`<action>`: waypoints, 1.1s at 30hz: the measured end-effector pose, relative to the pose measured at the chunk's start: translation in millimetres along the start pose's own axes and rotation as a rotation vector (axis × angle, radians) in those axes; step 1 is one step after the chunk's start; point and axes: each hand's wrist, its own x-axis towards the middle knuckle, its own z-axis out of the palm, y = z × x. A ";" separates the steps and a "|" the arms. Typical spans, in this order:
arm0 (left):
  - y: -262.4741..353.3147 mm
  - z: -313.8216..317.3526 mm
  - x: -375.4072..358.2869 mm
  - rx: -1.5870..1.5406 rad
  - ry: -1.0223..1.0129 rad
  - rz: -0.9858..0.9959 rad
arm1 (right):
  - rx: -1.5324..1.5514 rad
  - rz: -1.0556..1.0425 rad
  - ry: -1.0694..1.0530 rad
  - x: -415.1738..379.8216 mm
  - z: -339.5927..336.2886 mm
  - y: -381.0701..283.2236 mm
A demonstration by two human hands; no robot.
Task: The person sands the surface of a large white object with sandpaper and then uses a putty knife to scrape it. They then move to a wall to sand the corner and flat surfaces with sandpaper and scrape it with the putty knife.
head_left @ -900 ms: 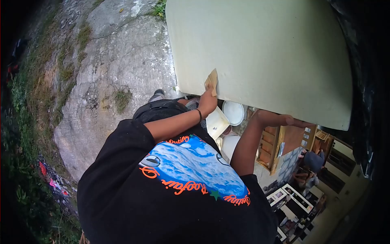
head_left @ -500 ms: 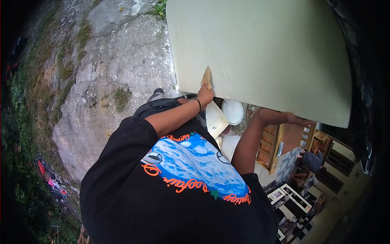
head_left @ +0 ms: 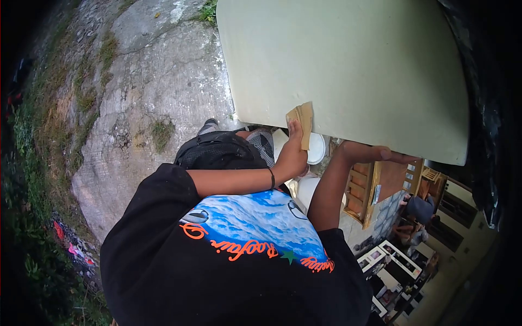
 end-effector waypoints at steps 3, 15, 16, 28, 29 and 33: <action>-6.5 -7.4 9.7 0.059 -0.018 0.162 | 0.016 0.004 0.019 3.2 1.5 0.6; 12.3 -27.1 27.7 0.195 0.070 0.568 | 0.068 -0.062 0.052 4.1 1.0 -2.7; -14.3 -30.1 38.1 0.196 0.104 0.424 | 0.038 -0.109 0.056 5.1 -0.9 -3.2; 25.3 -31.5 29.5 0.241 0.019 0.699 | 0.142 0.006 0.024 2.4 -1.3 -0.3; -1.2 -32.7 41.1 0.197 0.060 0.506 | 0.117 -0.012 0.023 3.4 -2.7 0.4; -3.8 -20.7 41.2 0.113 0.165 0.277 | 0.145 -0.137 0.055 4.4 2.1 8.2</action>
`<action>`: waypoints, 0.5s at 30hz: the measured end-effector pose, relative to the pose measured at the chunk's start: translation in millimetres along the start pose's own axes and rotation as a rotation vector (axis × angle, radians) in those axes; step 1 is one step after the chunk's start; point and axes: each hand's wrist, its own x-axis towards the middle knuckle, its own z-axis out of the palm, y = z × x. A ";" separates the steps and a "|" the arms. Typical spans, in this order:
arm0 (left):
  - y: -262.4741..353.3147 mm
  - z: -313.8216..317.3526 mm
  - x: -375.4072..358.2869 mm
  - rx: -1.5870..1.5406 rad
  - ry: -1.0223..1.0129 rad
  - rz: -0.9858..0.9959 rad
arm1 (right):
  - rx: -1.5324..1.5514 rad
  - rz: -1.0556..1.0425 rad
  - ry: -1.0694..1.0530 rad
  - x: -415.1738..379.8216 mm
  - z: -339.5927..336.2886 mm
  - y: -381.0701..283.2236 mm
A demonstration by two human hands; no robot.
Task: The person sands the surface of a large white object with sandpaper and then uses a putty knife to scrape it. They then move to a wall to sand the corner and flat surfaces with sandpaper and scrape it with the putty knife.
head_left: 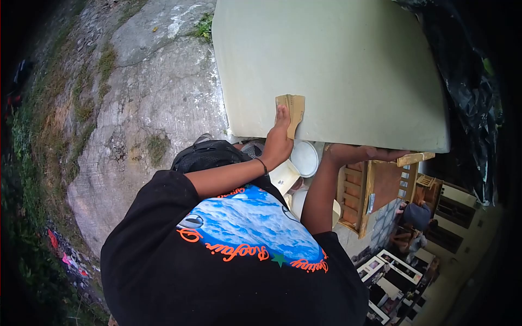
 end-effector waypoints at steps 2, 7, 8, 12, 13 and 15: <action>57.4 -9.2 -5.3 0.047 -0.052 0.289 | 0.175 0.146 -0.003 -2.2 0.1 -8.5; 59.8 -9.5 3.3 0.100 -0.106 0.612 | 0.260 0.290 0.004 -5.7 -1.6 -13.1; 38.7 -12.6 6.1 0.122 -0.097 0.502 | 0.258 0.287 0.015 -3.2 0.4 -11.4; 27.1 -14.5 13.2 0.186 -0.057 0.490 | 0.145 0.190 0.050 -0.8 1.6 -7.6; 41.6 -12.8 13.2 0.171 -0.044 0.587 | 0.105 0.252 0.052 -2.7 1.5 -8.3; 98.2 -6.3 16.8 0.011 0.044 0.639 | 0.098 0.303 0.027 -10.7 3.3 -10.0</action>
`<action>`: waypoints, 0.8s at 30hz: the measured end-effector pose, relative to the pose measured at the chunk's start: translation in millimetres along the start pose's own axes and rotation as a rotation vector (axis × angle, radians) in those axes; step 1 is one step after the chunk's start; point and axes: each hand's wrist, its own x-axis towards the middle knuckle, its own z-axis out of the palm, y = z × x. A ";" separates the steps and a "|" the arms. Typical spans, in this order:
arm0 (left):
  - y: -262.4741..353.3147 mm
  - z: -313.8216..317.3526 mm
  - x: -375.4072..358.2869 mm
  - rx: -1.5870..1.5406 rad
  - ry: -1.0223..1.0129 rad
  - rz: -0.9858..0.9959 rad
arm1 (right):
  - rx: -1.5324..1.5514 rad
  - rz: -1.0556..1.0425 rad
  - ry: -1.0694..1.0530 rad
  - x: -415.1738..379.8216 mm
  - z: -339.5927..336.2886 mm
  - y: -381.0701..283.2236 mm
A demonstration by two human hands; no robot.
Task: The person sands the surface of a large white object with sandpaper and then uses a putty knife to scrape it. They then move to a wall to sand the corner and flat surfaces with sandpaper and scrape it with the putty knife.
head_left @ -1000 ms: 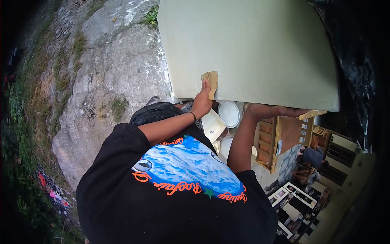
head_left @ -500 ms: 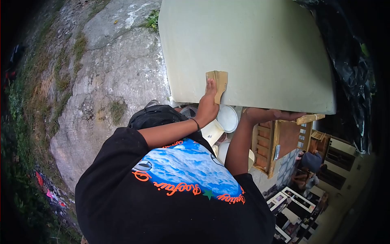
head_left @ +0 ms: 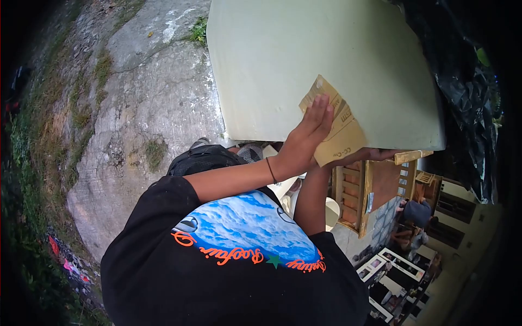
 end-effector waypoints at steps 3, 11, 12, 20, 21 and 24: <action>24.8 -10.3 36.2 0.046 -0.040 0.096 | 0.006 0.028 -0.033 -6.4 -1.6 1.0; -41.7 -6.6 -54.8 0.129 -0.197 0.029 | -0.021 0.031 -0.011 3.5 -3.1 6.8; -35.5 -5.6 -47.3 0.129 -0.197 0.027 | -0.013 0.029 -0.021 0.9 -2.7 7.7; 17.9 -7.5 20.2 0.078 -0.118 0.252 | 0.008 0.035 -0.069 -2.4 -2.6 9.6; 5.0 -9.3 8.4 0.129 -0.186 0.281 | 0.008 0.039 -0.075 -5.2 -2.0 10.5; -10.7 -12.0 -15.1 0.126 -0.145 0.057 | 0.034 0.040 -0.067 -2.3 -3.5 12.6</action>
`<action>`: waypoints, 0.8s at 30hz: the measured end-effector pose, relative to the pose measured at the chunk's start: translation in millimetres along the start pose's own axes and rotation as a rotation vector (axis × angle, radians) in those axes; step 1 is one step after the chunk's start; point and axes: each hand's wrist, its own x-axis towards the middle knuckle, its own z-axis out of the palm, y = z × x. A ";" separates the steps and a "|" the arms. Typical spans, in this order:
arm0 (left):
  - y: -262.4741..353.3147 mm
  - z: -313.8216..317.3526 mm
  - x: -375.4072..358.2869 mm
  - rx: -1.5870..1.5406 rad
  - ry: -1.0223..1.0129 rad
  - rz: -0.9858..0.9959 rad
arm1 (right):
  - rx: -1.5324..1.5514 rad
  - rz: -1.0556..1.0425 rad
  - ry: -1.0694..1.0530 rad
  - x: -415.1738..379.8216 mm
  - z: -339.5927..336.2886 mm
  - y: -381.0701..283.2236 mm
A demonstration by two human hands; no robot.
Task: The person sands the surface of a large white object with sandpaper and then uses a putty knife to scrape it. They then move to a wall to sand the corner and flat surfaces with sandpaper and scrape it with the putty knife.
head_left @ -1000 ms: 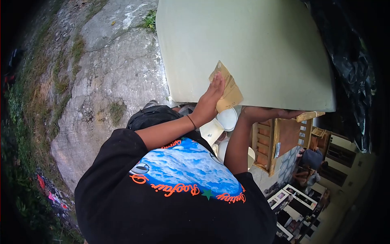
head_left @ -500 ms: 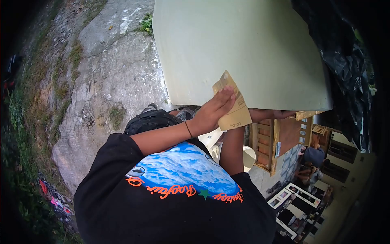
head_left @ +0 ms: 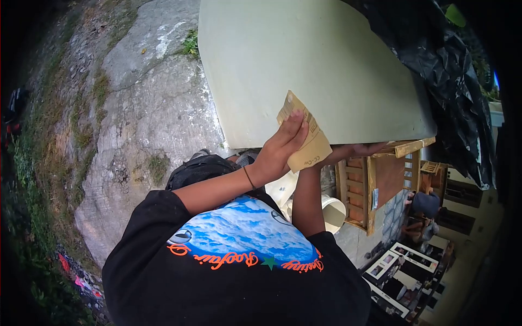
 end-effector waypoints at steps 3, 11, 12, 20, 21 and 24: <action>25.1 -1.8 30.1 -0.133 0.118 -0.063 | 0.011 -0.023 0.000 4.3 -3.9 -1.1; 42.8 -9.4 69.1 0.015 0.085 0.308 | 0.034 -0.021 -0.015 4.0 -3.7 -0.1; 30.2 -6.6 49.5 -0.030 0.083 0.171 | 0.041 -0.025 -0.017 3.5 -3.5 -0.3; -131.6 69.7 -103.4 -0.161 0.195 -0.917 | -0.062 -0.180 -0.018 5.2 0.5 -5.7; -157.2 78.4 -113.8 -0.255 0.186 -1.189 | -0.040 -0.162 -0.018 5.5 1.8 -10.5; -180.9 75.0 -128.3 -0.506 0.187 -1.525 | 0.018 -0.113 -0.018 5.1 2.6 -8.0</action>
